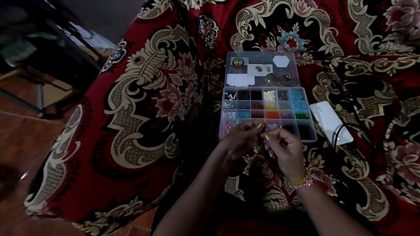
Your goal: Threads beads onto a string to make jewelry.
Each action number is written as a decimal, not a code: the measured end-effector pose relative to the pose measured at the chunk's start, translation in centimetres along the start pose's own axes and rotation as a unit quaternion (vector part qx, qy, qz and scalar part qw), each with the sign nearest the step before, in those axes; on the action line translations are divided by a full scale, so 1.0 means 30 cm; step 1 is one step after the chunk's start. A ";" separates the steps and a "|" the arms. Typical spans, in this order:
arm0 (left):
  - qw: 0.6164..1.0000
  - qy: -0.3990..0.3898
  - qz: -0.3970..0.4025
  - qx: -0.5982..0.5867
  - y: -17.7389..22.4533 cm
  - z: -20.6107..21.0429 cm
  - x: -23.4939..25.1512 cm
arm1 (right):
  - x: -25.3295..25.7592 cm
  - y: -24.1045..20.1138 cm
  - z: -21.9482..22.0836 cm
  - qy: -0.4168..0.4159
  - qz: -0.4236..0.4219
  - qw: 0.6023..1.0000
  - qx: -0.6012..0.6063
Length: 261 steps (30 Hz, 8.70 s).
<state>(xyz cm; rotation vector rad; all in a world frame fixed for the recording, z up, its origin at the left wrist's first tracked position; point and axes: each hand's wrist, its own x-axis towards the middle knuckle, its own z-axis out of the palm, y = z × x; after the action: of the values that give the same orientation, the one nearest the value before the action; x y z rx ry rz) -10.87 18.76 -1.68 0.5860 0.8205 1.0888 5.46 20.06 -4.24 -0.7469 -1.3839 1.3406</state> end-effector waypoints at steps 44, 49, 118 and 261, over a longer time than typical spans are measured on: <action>0.953 0.028 0.151 0.261 0.051 0.009 -0.019 | 0.003 0.012 0.002 -0.001 0.052 0.998 0.043; 0.932 0.042 0.208 0.292 0.047 0.011 -0.016 | 0.003 0.009 0.000 0.000 0.066 0.996 0.056; 0.961 0.095 0.117 0.234 0.058 0.019 -0.025 | 0.002 0.023 0.000 -0.010 -0.013 0.998 -0.060; 0.937 0.051 0.206 0.276 0.016 0.044 -0.009 | 0.002 -0.002 -0.003 0.007 0.033 0.999 -0.010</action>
<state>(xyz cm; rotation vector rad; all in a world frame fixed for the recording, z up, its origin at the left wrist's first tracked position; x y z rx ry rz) -10.11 18.65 -0.47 1.2249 1.1374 1.2768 5.53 20.13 -4.17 -0.8205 -1.3730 1.3727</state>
